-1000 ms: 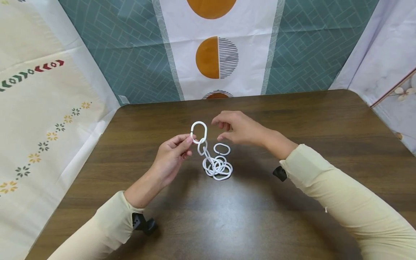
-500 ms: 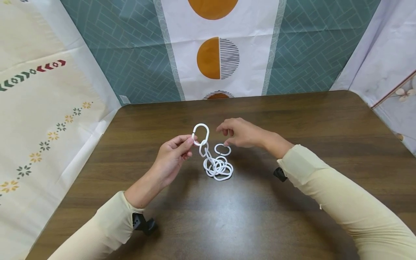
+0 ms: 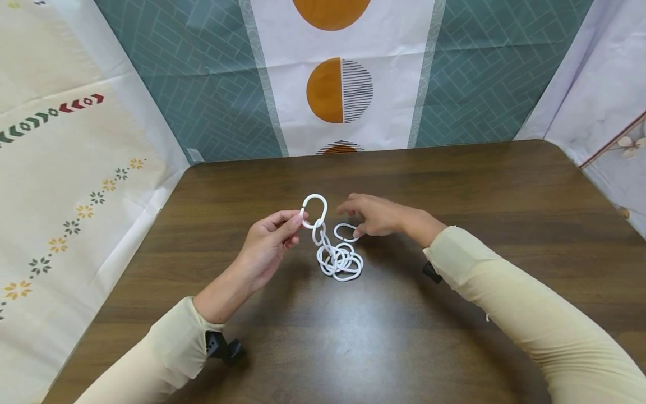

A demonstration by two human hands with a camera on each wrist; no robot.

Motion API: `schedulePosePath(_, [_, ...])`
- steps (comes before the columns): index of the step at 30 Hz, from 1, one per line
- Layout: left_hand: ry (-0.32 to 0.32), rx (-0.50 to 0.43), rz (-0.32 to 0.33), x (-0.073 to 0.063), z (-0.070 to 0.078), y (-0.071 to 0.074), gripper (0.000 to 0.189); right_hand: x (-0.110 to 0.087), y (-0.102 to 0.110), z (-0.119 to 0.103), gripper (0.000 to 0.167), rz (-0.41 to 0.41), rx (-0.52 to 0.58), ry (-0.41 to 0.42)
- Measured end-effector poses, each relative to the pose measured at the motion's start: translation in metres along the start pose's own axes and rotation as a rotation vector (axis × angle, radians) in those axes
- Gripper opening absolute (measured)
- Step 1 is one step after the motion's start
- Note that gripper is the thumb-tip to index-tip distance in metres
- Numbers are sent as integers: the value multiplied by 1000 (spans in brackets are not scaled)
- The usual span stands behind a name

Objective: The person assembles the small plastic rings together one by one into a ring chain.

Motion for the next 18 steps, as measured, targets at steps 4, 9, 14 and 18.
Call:
schedulePosePath(4, [8, 8, -7, 0, -1, 0, 16, -1, -4, 2, 54, -21, 13, -4])
schedulePosePath(9, [12, 16, -12, 1, -2, 0, 16, 0, -9, 4, 57, -43, 9, 2])
schedulePosePath(14, [19, 19, -19, 1, -3, 0, 15, 2, -16, 9, 59, -65, -34, 7])
schedulePosePath(18, [23, 23, -23, 1, -5, 0, 14, 2, -20, 10, 60, -77, -69, 25])
Point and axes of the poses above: each hand's wrist, its own x-axis towards the middle knuckle, its own y-axis out of the back of the hand, z = x × y, the point moved 10 cm from there along x, towards the middle knuckle, and after that the axes turned 11 degrees about y, right-handed, at the moved point
